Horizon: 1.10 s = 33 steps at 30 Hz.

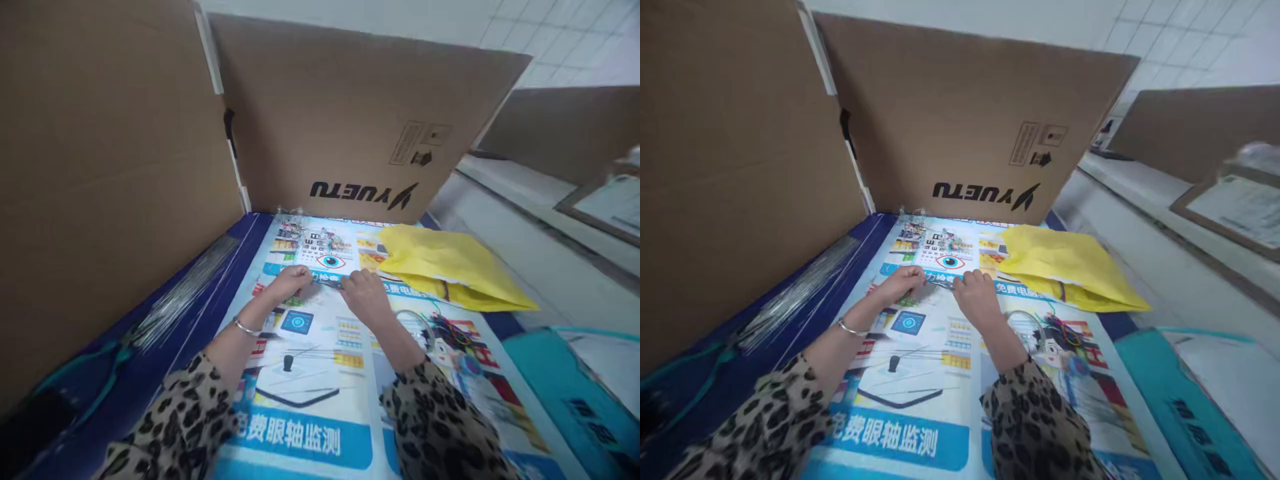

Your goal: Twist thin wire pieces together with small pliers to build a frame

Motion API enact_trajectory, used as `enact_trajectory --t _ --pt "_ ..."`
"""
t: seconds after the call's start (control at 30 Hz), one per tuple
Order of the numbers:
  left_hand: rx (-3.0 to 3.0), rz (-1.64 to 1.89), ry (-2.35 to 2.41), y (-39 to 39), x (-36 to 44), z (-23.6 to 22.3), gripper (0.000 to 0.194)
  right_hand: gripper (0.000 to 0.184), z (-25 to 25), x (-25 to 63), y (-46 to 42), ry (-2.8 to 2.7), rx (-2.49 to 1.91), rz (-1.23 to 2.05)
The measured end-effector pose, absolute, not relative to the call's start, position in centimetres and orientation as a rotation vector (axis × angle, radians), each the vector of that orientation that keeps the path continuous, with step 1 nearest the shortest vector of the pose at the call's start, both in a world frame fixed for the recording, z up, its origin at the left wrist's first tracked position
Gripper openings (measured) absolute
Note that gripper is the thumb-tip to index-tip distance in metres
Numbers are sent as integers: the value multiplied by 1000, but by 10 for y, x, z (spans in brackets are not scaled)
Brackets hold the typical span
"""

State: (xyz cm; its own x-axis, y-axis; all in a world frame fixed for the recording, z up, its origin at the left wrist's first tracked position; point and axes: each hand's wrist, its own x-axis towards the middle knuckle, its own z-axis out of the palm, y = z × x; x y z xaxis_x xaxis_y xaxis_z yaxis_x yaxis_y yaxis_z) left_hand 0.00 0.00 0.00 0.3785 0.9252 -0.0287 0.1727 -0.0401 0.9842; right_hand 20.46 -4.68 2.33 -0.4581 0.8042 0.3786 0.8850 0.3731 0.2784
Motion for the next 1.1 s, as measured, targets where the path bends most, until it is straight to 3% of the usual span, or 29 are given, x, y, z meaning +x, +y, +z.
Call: enact_trajectory --t 1.1 --pt "1435 702 968 -7 -4 11 13 19 23 218 -44 -2290 -1439 -652"
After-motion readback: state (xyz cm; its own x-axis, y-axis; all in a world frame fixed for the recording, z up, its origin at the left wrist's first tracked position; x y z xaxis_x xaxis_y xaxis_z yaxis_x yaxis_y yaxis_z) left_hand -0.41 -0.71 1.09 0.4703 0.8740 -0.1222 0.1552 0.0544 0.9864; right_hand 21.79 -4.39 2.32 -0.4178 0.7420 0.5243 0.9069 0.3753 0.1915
